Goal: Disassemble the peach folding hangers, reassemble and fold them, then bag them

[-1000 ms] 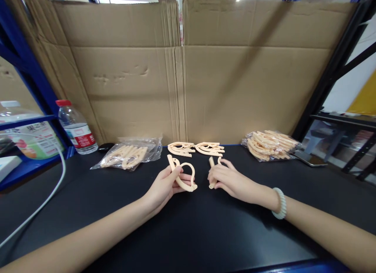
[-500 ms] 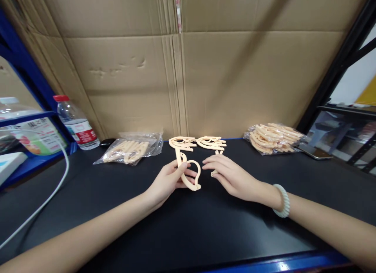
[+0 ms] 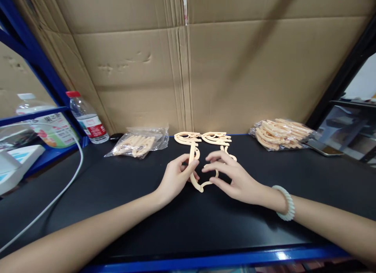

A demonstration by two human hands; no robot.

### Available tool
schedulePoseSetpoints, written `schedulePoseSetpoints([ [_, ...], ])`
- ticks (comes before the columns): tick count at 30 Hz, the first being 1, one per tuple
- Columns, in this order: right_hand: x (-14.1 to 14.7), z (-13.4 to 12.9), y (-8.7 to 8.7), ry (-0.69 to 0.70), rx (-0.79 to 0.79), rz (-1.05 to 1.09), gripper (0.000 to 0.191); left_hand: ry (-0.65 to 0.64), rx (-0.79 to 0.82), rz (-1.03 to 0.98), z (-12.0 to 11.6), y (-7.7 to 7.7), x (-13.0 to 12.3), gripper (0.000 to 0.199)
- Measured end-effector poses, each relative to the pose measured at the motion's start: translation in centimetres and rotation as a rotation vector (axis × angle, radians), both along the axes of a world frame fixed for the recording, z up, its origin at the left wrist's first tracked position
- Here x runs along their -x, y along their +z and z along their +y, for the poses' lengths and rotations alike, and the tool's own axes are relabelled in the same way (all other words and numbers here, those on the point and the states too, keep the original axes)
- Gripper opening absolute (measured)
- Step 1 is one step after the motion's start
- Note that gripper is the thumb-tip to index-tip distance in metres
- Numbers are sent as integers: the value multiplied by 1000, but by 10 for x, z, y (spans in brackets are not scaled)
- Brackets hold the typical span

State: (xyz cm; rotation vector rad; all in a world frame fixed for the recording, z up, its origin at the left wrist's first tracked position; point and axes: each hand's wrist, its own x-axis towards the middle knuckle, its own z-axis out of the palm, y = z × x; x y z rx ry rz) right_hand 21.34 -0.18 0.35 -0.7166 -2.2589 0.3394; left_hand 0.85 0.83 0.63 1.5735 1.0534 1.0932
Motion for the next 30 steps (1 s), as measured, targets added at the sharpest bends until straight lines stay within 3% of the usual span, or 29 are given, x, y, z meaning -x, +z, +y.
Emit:
schedulePoseSetpoints([
  [7,5,6,3,178,595,390,36,-5,-135,130,-2,0,0,25],
  [14,5,8,7,-2,730,723,34,54,-187,167,-3,2,1,26],
  [19,6,5,7,-74,807,695,40,48,-291,284,0,-1,1,28],
  [24,8,1,10,59,953,475,32,55,-561,518,1,-3,6,28],
  [30,10,-4,10,72,1036,356,40,-30,-593,677,-1,3,10,19],
])
